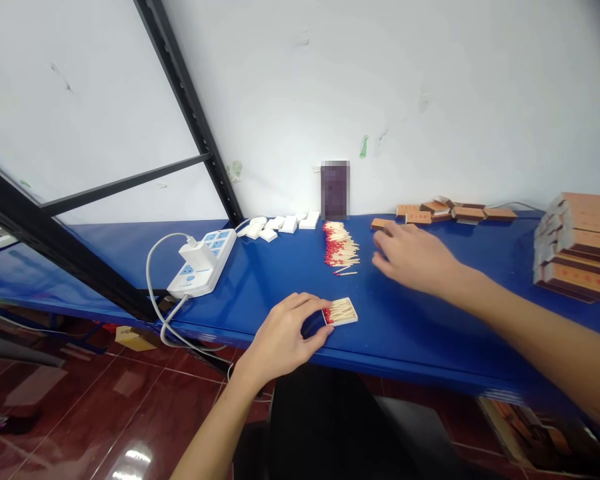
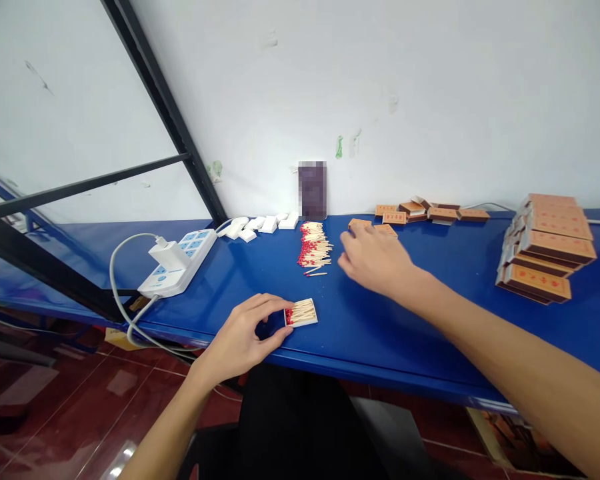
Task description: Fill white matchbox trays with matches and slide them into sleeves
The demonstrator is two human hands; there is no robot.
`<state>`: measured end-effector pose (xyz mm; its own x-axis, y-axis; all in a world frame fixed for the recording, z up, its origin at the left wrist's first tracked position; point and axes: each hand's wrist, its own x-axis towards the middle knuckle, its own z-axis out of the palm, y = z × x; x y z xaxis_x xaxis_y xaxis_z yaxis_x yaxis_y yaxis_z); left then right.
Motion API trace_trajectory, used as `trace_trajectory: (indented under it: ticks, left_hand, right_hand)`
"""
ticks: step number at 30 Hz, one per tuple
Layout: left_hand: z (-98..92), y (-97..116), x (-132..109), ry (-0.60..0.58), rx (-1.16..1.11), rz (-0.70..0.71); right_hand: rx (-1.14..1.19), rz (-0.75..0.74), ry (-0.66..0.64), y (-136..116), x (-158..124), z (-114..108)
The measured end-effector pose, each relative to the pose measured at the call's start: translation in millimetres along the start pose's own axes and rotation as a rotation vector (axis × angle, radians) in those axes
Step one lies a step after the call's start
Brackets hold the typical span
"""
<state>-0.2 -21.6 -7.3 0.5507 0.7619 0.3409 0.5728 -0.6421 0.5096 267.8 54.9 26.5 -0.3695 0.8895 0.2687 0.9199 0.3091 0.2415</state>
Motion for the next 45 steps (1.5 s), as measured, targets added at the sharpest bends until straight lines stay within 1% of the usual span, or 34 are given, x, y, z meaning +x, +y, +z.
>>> trace_trajectory:
  ticks: [1, 3, 6, 8, 9, 11, 12, 14, 17, 20, 26, 30, 33, 36, 41, 45]
  left_hand:
    - [-0.1, 0, 0, -0.003, -0.004, -0.001]
    - [-0.3, 0, 0, -0.006, -0.011, -0.003]
    - [-0.2, 0, 0, 0.001, -0.012, -0.016]
    - [0.6, 0, -1, 0.025, 0.013, -0.044]
    - [1.2, 0, -1, 0.041, 0.029, -0.063]
    - [2.5, -1, -1, 0.069, 0.054, -0.093]
    - [3.1, -1, -1, 0.077, 0.059, -0.099]
    - [3.6, -2, -1, 0.082, 0.060, -0.097]
    - [2.7, -2, -1, 0.075, 0.047, -0.084]
    - [1.2, -1, 1, 0.065, 0.020, -0.075]
    - [0.2, -1, 1, 0.049, -0.025, -0.065]
    - [-0.5, 0, 1, 0.004, -0.039, -0.049]
    - [-0.8, 0, 1, -0.018, -0.025, -0.041]
    - [-0.2, -2, 0, -0.008, -0.030, -0.036]
    - [1.2, -7, -2, 0.022, -0.064, -0.092]
    - [0.8, -8, -2, 0.008, -0.106, -0.106]
  right_hand:
    - [-0.034, 0.051, -0.051, 8, 1, 4]
    - [-0.024, 0.106, -0.125, 21, 2, 11]
    - [0.083, 0.105, -0.273, 27, 1, 10]
    - [0.172, 0.020, -0.350, 23, -2, -1]
    - [0.234, -0.053, -0.389, 19, -4, -8]
    - [0.441, -0.222, -0.473, 6, -9, -21]
    - [0.531, -0.293, -0.476, -1, -11, -25]
    - [0.661, -0.382, -0.412, -14, -14, -28]
    - [0.763, -0.407, -0.291, -27, -14, -22]
    - [0.790, -0.394, -0.232, -27, -10, -14]
    - [0.825, -0.431, -0.233, -18, -9, -16]
    - [0.849, -0.440, -0.219, -17, -9, -20]
    - [0.864, -0.450, -0.238, -18, -8, -18]
    - [0.889, -0.466, -0.261, -23, -8, -12]
    - [0.980, -0.467, -0.197, -39, -14, -6]
    - [1.072, -0.517, -0.222, -51, -21, -6]
